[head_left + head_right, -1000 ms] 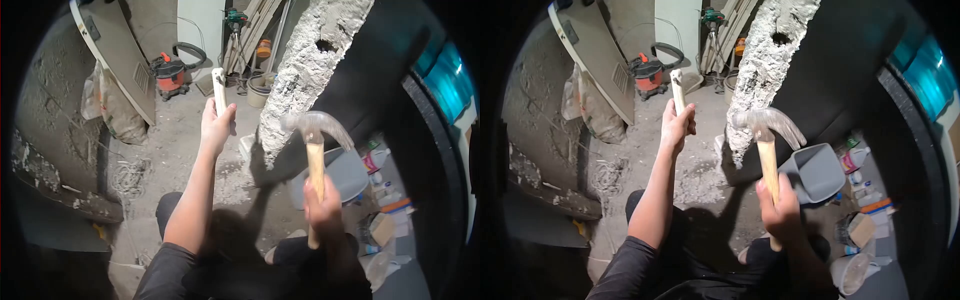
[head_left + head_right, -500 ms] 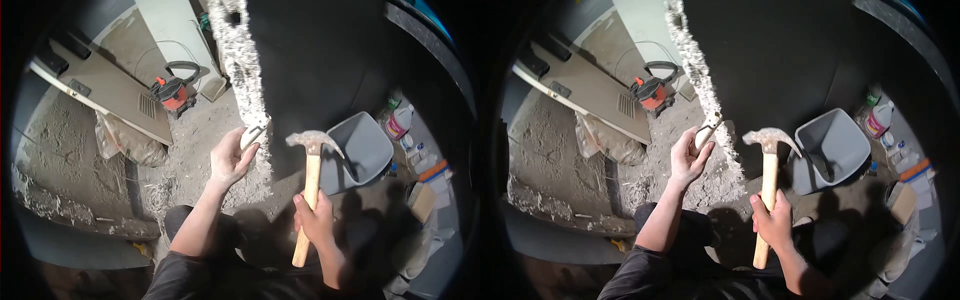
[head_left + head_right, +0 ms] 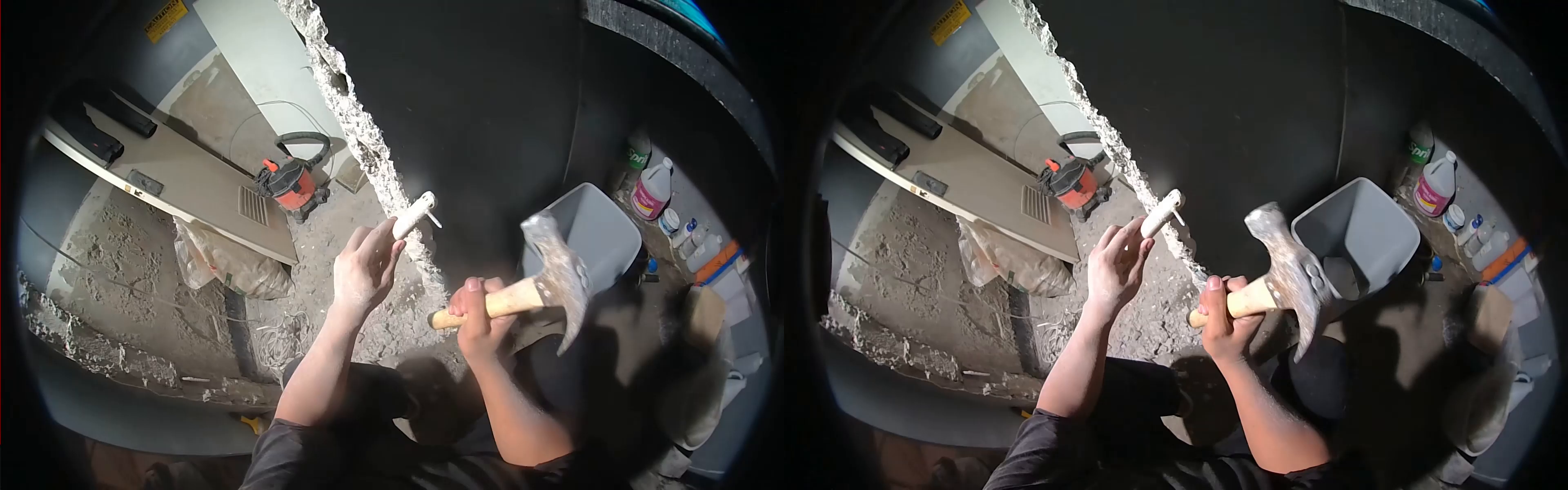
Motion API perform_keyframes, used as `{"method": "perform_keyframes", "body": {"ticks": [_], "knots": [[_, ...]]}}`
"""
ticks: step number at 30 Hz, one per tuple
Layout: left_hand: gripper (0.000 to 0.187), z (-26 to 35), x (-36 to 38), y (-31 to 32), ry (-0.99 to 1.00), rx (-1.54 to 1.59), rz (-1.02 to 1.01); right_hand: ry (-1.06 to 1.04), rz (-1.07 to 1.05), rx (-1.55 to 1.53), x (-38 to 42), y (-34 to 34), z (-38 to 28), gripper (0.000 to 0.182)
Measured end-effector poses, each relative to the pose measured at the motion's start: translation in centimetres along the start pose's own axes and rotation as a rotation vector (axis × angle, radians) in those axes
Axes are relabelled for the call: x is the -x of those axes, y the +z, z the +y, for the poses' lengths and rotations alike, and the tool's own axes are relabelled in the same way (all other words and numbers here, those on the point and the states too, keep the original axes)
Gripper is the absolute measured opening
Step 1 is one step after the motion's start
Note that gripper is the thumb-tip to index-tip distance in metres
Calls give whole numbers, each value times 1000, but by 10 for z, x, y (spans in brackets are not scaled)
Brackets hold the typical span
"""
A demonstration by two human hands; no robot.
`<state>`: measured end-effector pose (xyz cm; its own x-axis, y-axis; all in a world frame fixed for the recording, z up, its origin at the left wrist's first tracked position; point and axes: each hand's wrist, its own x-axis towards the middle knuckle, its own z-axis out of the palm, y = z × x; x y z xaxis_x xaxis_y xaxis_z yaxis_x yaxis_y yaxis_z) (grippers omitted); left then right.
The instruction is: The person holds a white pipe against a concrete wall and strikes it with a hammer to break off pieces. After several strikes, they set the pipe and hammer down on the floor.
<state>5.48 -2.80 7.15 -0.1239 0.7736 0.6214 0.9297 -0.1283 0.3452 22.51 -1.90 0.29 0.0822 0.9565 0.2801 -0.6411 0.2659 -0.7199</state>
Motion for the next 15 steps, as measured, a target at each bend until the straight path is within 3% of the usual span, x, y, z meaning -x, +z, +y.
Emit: {"method": "perform_keyframes", "body": {"ticks": [2, 3, 5, 6, 9, 10, 11, 13, 15], "knots": [[31, -2, -1, 0, 36, -2, 11, 62, 20, 90, 5, -3, 17, 22], [30, -1, -1, 0, 4, 13, 13, 179, 25, 162, 11, -3, 26, 28], [30, 2, 0, 2, -30, 35, 18, 77, -18, 665, 19, -33, 118, 24], [30, 1, 1, 3, -10, -6, 8, 262, 135, 429, 19, -26, 121, 24], [29, -1, 3, 0, 5, -55, 16, 312, 74, 461, -2, -34, 93, 25], [30, -2, 3, -1, -18, -36, -26, 323, -37, 466, -11, -35, 70, 25], [30, -5, -2, -3, -33, -18, -51, 284, -12, 453, -12, -34, 64, 24], [33, -14, -5, -8, -158, 53, -191, 439, 85, 261, -8, -28, 45, 22], [32, -18, -10, -23, -157, 211, -312, 477, 146, 255, 2, -30, 34, 19]]}}
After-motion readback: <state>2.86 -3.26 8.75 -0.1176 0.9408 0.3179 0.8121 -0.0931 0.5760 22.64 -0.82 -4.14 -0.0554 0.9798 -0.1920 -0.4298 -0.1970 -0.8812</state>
